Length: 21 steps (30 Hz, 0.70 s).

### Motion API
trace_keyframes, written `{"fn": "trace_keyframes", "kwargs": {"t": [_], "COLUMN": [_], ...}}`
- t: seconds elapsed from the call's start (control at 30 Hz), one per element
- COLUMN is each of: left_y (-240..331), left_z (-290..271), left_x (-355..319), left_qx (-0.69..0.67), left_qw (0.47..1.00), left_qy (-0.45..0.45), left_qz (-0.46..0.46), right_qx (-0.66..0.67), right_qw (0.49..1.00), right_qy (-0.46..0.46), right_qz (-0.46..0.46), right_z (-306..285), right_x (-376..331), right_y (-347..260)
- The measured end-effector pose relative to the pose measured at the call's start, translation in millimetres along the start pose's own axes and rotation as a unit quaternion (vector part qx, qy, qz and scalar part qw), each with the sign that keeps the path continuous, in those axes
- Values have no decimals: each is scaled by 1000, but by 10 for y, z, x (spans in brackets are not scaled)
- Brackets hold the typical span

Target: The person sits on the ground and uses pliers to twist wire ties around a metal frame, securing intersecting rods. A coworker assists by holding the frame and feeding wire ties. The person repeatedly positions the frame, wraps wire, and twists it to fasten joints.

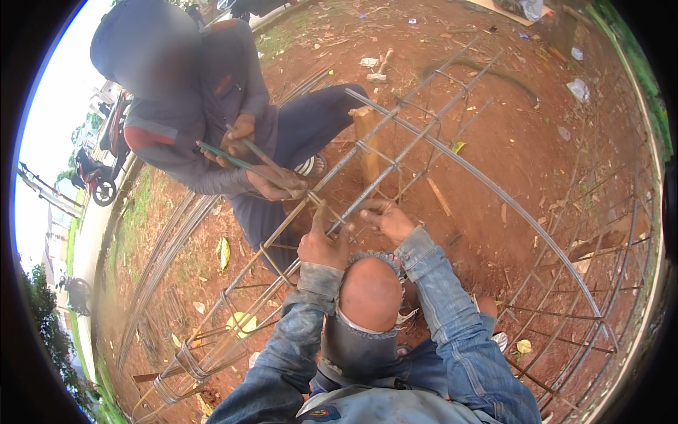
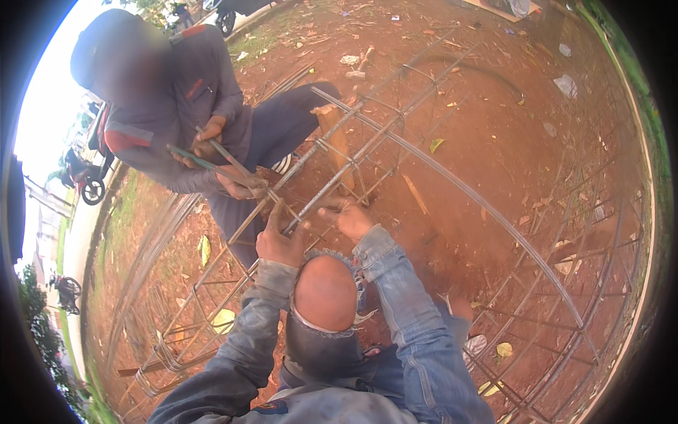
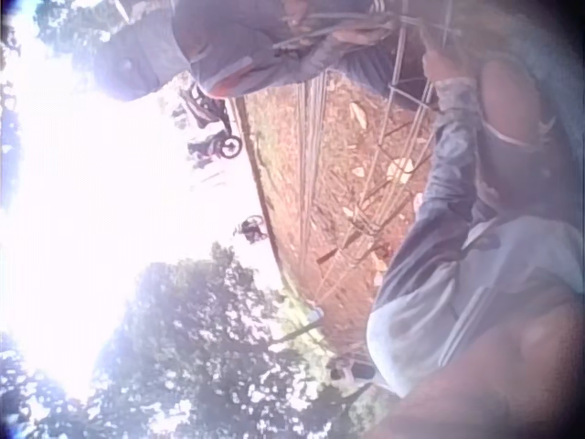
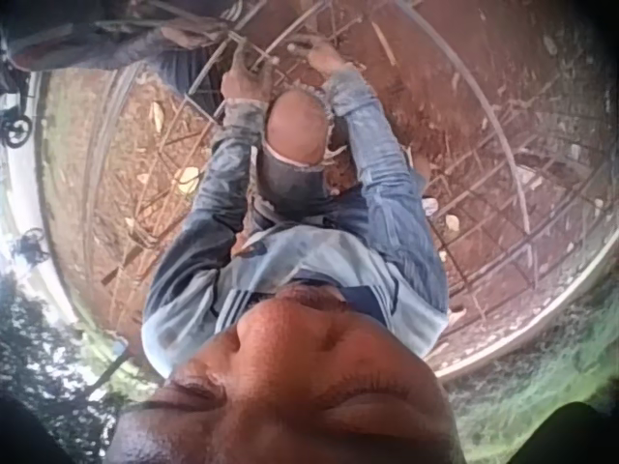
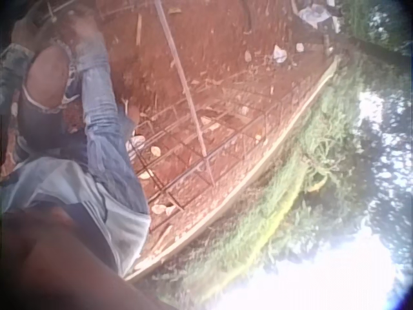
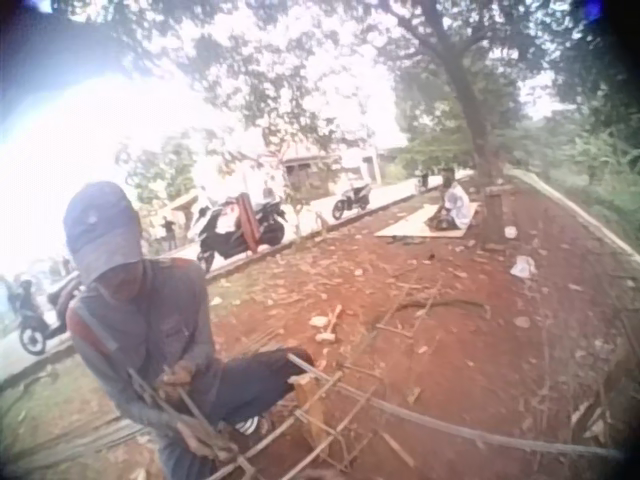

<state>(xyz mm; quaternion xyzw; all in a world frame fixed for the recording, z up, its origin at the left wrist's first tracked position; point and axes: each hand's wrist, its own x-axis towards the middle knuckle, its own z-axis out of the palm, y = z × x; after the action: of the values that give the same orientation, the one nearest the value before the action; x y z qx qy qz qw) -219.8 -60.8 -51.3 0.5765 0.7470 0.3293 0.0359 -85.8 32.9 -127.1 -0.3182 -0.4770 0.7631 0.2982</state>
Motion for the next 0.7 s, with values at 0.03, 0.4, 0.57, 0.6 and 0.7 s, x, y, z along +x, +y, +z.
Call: {"fn": "trace_keyframes", "kwargs": {"t": [0.03, 0.4, 0.57, 0.6, 0.7], "left_y": [43, 145, 106, 97, 117], "left_z": [-9, -23, -8, 8, 12], "left_x": [-6, 11, -44, -48, -43], "left_qx": [-4, -30, -61, -70, -50], "left_qw": [1000, 999, 998, 997, 998], "left_qy": [-7, -18, -22, -5, 4], "left_qz": [-1, 10, 1, 12, 39], "right_qx": [45, 4, -9, 8, -57], "right_qw": [999, 988, 984, 983, 971], "right_qy": [-13, -130, -114, -109, -132], "right_qz": [2, -82, -138, -146, -192], "right_z": [30, -22, 91, 104, 47], "right_x": [-1, 405, 184, 116, 10], "right_y": [5, 59, 70, 46, -35]}}
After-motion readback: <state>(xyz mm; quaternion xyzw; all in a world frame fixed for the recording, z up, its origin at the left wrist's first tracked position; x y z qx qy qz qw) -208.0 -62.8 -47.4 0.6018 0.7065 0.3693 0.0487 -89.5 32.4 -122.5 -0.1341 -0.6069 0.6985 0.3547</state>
